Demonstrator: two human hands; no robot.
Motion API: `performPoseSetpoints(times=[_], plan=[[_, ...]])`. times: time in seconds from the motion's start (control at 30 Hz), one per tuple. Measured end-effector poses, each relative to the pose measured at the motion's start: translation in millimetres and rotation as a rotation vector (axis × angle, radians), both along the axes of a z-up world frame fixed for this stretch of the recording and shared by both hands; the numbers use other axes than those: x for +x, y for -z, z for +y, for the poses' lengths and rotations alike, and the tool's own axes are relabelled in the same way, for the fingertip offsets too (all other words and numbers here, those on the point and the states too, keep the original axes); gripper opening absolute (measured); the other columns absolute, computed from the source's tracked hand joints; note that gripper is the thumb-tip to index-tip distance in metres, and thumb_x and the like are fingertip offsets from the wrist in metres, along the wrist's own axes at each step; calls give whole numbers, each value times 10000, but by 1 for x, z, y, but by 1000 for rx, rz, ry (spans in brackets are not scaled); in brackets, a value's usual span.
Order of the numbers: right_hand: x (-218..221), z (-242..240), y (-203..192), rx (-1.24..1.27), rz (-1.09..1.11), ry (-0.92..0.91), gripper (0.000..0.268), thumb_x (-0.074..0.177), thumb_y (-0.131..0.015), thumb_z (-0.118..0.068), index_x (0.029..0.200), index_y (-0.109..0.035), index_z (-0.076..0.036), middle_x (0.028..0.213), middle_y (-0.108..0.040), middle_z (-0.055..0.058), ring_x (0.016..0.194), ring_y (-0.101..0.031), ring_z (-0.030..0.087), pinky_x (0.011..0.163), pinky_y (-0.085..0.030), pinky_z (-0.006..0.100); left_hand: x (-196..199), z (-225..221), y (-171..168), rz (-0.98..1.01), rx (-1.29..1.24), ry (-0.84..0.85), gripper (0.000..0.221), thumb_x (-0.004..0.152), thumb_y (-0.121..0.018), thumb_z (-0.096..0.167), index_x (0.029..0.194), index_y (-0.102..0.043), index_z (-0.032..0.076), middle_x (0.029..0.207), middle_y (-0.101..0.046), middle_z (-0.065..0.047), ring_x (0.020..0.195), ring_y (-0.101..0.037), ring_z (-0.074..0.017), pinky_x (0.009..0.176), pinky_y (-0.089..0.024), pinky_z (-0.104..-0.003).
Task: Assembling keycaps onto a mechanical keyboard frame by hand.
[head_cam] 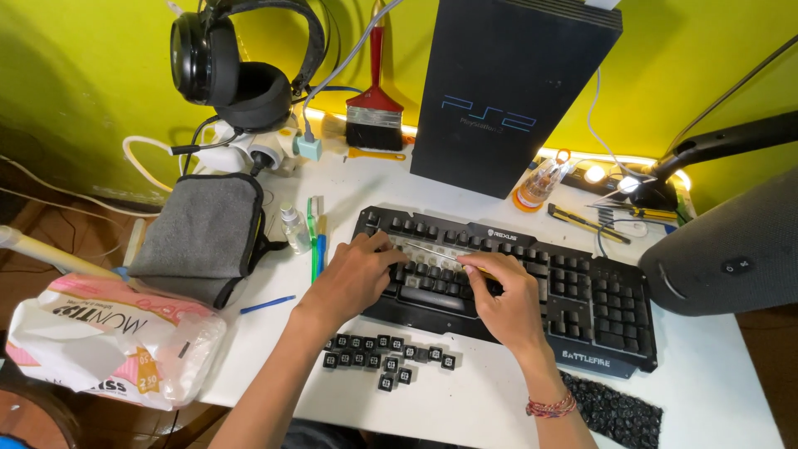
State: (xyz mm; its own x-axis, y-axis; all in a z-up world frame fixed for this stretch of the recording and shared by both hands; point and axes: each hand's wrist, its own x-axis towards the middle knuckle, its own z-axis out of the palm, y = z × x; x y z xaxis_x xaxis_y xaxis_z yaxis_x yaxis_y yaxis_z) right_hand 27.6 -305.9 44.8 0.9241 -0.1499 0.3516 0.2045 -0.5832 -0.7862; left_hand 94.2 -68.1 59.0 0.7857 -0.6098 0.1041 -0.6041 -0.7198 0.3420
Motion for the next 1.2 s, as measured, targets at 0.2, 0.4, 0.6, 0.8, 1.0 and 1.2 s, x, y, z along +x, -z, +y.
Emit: performPoseSetpoints(times=[0.2, 0.4, 0.6, 0.8, 1.0, 1.2], plan=[[-2, 1, -3, -27, -23, 4, 235, 979, -640, -40, 1062, -815, -173, 957, -787, 70, 958, -711, 248, 841, -578, 375, 18, 2, 32, -47, 11, 12, 220, 972, -633, 132, 1176, -710, 103, 1007, -697, -98, 947, -710, -242, 874, -583, -379], [-1, 4, -1, -62, -62, -1, 236, 967, -660, -48, 1051, -820, -199, 950, -786, 33, 937, -707, 217, 829, -559, 337, 11, 4, 20, 0, -207, -24, 163, 972, -677, 162, 1107, -753, 111, 1008, -667, -71, 1004, -663, -221, 864, -586, -311], [-1, 2, 0, -82, -58, 2, 250, 953, -670, -40, 1041, -825, -215, 949, -790, 13, 932, -704, 203, 831, -550, 322, 13, 5, 19, -12, -251, 37, 165, 950, -706, 142, 1093, -772, 92, 1060, -664, -81, 1056, -649, -232, 900, -587, -302], [1, 1, 3, -92, -47, 3, 246, 954, -673, -54, 1041, -826, -226, 955, -791, 2, 941, -706, 202, 854, -516, 317, 14, 7, 20, -213, -214, 144, 173, 938, -702, 96, 1100, -759, 114, 1000, -691, -61, 961, -659, -214, 825, -587, -314], [2, 2, 0, -89, -31, 6, 246, 949, -673, -46, 1038, -829, -212, 956, -799, 18, 940, -711, 215, 853, -517, 329, 14, 9, 23, -246, -271, 171, 131, 957, -702, 102, 1070, -753, 58, 966, -717, -109, 926, -697, -234, 806, -595, -283], [2, 4, -3, -53, -35, 4, 246, 952, -671, -35, 1044, -830, -198, 946, -796, 33, 929, -712, 218, 848, -524, 325, 17, 11, 19, -159, -235, 169, 100, 946, -698, 112, 1021, -759, 84, 963, -708, -81, 939, -654, -216, 809, -583, -271]])
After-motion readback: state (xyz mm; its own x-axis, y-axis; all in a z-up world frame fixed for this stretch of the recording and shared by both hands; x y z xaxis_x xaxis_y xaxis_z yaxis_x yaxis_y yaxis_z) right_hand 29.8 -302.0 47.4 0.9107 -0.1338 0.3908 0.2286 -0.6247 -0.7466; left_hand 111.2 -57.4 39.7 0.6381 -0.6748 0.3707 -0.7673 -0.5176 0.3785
